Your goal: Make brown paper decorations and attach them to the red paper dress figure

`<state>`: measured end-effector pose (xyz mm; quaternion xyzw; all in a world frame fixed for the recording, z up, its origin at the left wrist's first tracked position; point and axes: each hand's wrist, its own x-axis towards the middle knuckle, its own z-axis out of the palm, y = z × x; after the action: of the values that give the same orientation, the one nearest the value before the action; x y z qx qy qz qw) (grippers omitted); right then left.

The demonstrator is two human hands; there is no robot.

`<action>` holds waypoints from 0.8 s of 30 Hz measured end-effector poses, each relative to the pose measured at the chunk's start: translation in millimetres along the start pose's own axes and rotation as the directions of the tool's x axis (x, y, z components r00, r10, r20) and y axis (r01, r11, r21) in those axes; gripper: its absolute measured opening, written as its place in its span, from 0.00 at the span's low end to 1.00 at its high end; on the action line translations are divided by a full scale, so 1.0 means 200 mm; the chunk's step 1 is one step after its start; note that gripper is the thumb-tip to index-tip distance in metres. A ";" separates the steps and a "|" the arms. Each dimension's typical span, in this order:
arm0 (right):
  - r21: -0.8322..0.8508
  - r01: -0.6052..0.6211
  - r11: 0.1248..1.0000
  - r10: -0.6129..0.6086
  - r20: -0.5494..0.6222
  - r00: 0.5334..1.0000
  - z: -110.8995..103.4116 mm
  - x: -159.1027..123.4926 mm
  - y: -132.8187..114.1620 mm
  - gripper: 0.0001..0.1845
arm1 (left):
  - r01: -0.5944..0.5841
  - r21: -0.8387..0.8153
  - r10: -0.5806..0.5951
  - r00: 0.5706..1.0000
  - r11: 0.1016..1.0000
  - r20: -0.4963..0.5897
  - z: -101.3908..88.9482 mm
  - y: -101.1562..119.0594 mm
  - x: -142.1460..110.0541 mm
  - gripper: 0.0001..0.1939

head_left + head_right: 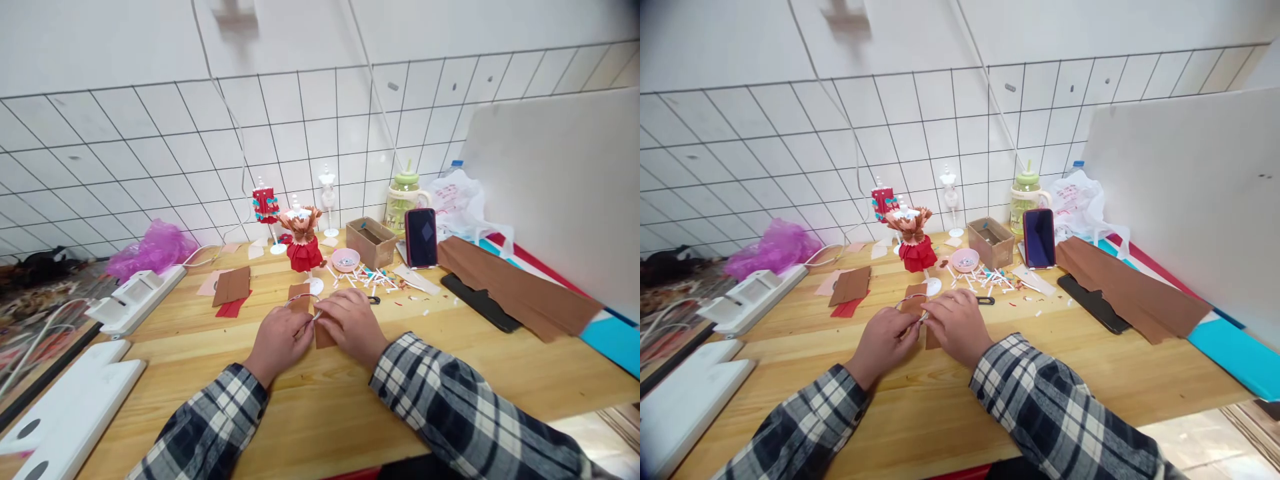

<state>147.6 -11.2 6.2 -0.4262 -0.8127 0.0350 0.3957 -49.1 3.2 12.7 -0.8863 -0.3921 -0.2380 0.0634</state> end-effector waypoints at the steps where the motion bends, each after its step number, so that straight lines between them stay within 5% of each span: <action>1: -0.019 -0.006 1.000 0.006 0.002 1.000 0.01 0.00 -0.01 0.10 | -0.009 0.008 0.009 1.000 1.000 -0.013 0.00 0.00 0.00 0.11; 8: -0.091 -0.005 0.996 0.008 0.034 0.999 0.03 -0.01 -0.04 0.06 | 0.062 0.054 -0.061 0.998 0.997 -0.031 0.01 0.03 -0.02 0.11; 12: -0.124 0.010 0.992 -0.002 0.062 0.998 0.05 0.00 -0.08 0.06 | 0.217 -0.115 -0.218 0.976 0.969 0.005 0.01 0.08 0.00 0.09; 16: -0.100 -0.028 0.995 0.030 0.024 0.999 0.05 0.00 -0.08 0.08 | 0.424 -0.357 -0.469 0.882 0.832 -0.043 0.00 0.00 0.02 0.13; 19: 0.017 -0.055 0.998 0.056 -0.019 0.998 0.02 0.00 -0.05 0.08 | 0.533 -0.325 -0.597 0.789 0.781 -0.144 -0.03 -0.18 0.01 0.15; 22: 0.213 -0.149 0.966 0.158 -0.026 0.987 0.02 0.01 0.01 0.07 | 0.409 -0.066 -0.413 0.909 0.910 -0.060 -0.05 -0.34 -0.01 0.16; 24: 0.336 -0.260 0.905 0.267 0.027 0.963 0.02 0.02 0.05 0.07 | 0.362 0.080 -0.366 0.929 0.929 0.052 -0.05 -0.38 -0.03 0.17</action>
<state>149.1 -0.6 1.9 -0.4585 -0.7257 0.2222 0.4623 -110.7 48.0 12.9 -0.8029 -0.5595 -0.2025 0.0357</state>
